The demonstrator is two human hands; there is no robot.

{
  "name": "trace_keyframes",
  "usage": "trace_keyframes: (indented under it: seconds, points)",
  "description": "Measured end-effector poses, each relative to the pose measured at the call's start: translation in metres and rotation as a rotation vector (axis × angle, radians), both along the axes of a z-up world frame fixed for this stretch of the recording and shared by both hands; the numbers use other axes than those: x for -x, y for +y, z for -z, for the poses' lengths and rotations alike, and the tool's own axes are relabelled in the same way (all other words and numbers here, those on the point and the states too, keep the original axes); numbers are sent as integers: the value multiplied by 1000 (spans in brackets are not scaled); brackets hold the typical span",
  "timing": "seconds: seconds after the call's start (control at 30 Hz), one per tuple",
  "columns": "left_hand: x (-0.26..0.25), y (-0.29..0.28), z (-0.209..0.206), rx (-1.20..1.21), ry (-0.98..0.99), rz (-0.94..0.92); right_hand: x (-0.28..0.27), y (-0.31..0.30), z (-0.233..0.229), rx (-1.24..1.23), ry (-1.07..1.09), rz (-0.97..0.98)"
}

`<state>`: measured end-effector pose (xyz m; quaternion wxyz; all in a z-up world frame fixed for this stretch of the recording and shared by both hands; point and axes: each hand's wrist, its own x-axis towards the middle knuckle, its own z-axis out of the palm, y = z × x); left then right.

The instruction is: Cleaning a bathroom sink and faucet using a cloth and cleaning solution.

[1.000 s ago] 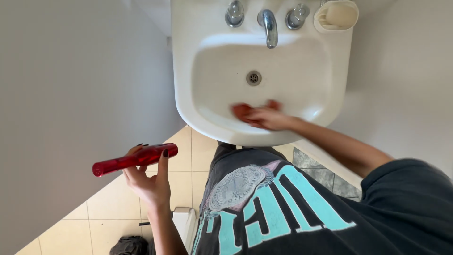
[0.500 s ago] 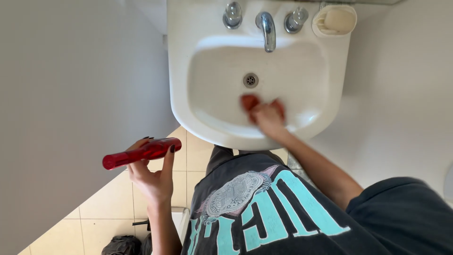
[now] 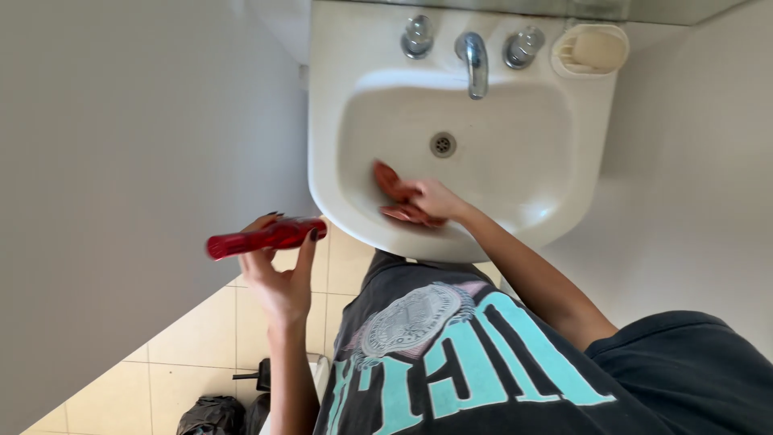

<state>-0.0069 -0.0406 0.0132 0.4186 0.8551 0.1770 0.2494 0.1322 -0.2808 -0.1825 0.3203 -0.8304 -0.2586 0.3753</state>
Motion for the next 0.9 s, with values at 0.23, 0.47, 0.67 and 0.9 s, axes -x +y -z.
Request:
trace_keyframes:
  seconds: [0.23,0.47,0.67,0.9]
  points:
    - [-49,2,8,-5,-93,86,-11,81,82,-601,263,522]
    - [-177,26,48,135,-189,252,23,-95,-10,387,27,-94]
    - [-272,28,88,179,44,330,40,-142,-28,597,-162,184]
    - [-328,40,157,-16,-96,238,77,-146,-28,445,-489,396]
